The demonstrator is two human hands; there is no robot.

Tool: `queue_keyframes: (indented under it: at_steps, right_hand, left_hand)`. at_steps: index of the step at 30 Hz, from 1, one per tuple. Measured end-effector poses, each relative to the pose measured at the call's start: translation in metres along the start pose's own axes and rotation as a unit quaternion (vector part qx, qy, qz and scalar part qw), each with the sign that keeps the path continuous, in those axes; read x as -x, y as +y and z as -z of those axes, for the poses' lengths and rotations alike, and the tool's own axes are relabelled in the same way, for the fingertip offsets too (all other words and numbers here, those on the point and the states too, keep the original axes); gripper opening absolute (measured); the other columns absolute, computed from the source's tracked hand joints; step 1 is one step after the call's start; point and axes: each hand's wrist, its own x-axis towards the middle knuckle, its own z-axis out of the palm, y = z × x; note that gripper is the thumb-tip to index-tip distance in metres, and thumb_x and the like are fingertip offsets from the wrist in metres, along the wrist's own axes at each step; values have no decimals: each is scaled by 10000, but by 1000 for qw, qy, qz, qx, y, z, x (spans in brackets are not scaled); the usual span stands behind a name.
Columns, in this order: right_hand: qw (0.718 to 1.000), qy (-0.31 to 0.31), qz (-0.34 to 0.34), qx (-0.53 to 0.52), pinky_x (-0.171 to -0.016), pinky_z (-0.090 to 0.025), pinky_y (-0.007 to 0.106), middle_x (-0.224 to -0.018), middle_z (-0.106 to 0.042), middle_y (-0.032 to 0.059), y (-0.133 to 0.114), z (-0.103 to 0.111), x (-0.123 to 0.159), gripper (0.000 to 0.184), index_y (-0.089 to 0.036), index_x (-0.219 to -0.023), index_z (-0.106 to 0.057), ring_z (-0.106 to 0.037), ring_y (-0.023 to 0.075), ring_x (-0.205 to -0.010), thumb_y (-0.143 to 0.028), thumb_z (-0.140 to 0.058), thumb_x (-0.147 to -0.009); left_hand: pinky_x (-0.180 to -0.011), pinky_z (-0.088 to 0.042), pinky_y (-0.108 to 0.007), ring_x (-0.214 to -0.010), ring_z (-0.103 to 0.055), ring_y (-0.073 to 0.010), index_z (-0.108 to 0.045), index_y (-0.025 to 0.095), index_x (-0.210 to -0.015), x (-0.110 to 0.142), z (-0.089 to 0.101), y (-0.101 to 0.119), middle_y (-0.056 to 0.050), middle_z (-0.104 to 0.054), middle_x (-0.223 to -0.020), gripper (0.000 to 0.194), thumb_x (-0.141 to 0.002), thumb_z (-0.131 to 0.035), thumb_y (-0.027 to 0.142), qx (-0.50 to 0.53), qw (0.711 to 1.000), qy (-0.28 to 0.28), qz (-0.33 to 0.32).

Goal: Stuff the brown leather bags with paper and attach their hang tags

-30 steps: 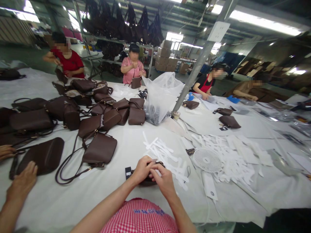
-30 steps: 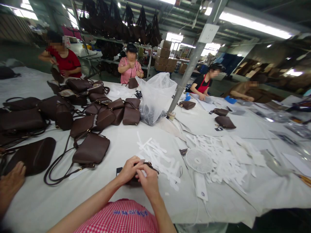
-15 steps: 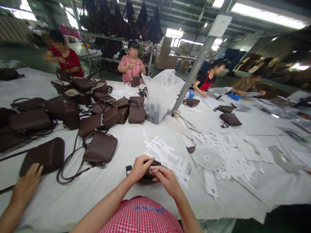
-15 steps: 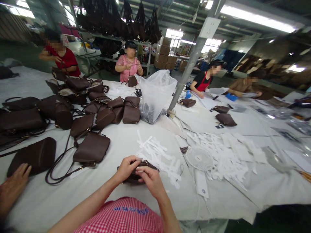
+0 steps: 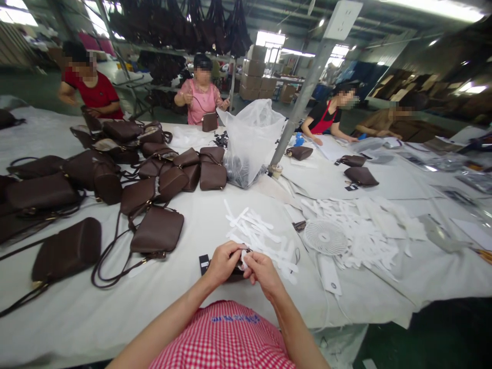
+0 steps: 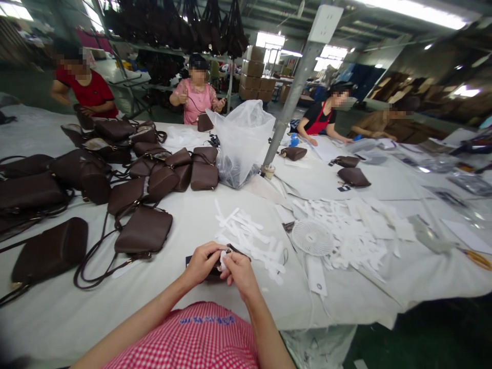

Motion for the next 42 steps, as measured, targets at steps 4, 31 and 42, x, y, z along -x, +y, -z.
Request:
queue_keyframes:
  at_steps: [4, 31, 42]
  right_hand:
    - [999, 9, -3, -38, -332, -301, 149, -561, -617, 7, -1, -2, -1, 391, -142, -675, -608, -498, 78, -419, -525, -687, -670]
    - [993, 19, -44, -108, -317, -289, 122, -653, -665, 26, -2, -2, -6, 358, -133, -712, -603, -563, 80, -463, -447, -749, -622]
    - [983, 40, -87, -160, -346, -369, 116, -645, -657, 24, -2, -3, -9, 317, -135, -722, -586, -562, 69, -466, -355, -768, -585]
  left_hand:
    - [-834, -484, -269, -896, -648, -162, -721, 220, -1033, 1, 0, 1, -52, -718, -972, 293, -889, -467, 199, -3, 1000, -9, -11]
    - [-680, -451, -236, -648, -599, -133, -619, 182, -992, 1, -2, -5, 16, -661, -694, 201, -855, -491, 255, 0, 998, 13, 60]
    - [-767, -456, -241, -815, -635, -151, -652, 208, -1001, 5, 3, -9, -43, -704, -916, 251, -915, -416, 217, -83, 994, -47, -61]
